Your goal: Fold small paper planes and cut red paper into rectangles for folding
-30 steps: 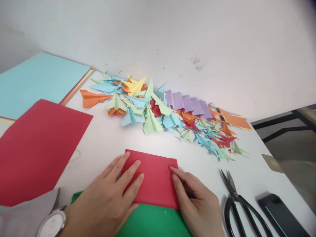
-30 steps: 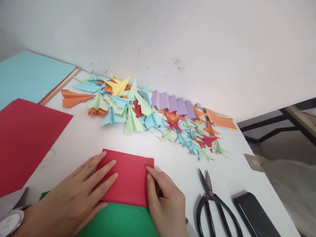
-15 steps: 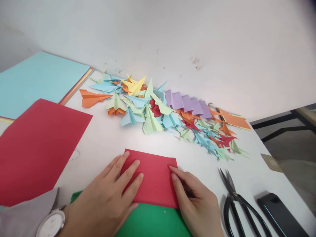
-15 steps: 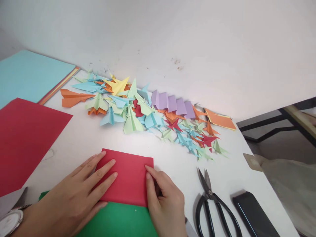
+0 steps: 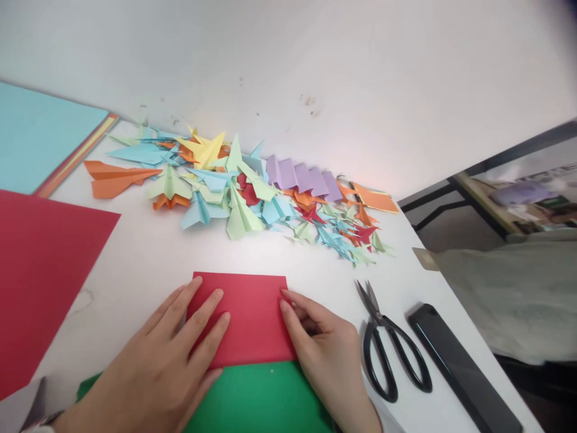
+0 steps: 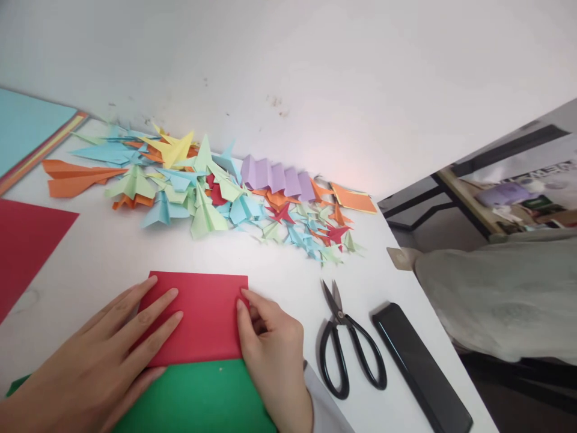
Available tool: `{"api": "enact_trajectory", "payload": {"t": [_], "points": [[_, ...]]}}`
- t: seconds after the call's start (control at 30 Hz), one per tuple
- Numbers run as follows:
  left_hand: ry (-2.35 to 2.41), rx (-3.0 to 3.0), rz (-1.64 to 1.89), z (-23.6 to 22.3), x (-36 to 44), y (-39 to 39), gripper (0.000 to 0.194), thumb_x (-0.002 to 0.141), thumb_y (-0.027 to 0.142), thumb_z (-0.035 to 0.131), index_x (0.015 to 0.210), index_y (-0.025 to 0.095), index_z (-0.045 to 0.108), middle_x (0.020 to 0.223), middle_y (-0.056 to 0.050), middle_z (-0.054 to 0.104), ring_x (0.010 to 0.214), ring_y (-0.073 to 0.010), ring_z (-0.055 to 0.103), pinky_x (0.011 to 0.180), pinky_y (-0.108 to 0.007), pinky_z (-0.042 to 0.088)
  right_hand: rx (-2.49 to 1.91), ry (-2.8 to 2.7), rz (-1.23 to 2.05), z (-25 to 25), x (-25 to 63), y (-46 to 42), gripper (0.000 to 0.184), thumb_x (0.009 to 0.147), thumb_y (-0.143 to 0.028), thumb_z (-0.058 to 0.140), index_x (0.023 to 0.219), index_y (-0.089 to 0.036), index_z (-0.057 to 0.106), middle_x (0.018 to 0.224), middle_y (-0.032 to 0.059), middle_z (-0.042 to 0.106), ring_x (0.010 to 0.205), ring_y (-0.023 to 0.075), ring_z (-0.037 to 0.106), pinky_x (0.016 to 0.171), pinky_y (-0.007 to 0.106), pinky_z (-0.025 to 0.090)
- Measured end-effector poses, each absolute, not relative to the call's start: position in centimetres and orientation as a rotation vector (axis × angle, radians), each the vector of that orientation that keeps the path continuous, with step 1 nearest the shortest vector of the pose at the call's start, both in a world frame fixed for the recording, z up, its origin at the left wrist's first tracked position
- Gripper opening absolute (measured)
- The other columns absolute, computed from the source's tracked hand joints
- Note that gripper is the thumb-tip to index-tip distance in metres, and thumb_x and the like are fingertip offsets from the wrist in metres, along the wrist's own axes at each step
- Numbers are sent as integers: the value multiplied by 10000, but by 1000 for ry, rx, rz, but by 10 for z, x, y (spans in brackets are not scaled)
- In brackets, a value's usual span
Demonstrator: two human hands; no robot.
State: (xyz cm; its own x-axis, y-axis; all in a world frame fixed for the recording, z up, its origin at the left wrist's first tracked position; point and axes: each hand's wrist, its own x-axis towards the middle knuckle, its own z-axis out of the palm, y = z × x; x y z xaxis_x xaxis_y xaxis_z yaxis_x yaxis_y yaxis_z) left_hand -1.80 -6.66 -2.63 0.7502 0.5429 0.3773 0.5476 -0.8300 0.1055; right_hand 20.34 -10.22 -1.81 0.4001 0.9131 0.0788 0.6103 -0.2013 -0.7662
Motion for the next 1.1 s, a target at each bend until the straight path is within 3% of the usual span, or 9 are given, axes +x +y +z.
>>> {"api": "enact_trajectory", "payload": {"t": [0.4, 1.1], "points": [[-892, -2930, -672, -33, -21, -65, 391, 929, 345, 456, 1200, 134, 643, 1277, -139, 622, 1334, -393, 386, 1051, -518, 333, -1876, -1400, 461, -20, 204, -103, 237, 847, -268, 563, 934, -155, 753, 766, 74, 745, 542, 144, 638, 528, 253, 545], [-917, -2941, -717, -33, -20, -65, 378, 935, 328, 436, 1180, 137, 651, 1264, -125, 634, 1330, -379, 394, 1054, -511, 333, -1809, -1446, 468, -17, 204, -102, 203, 842, -217, 545, 891, -182, 739, 760, 64, 737, 606, 156, 652, 554, 261, 546]]}}
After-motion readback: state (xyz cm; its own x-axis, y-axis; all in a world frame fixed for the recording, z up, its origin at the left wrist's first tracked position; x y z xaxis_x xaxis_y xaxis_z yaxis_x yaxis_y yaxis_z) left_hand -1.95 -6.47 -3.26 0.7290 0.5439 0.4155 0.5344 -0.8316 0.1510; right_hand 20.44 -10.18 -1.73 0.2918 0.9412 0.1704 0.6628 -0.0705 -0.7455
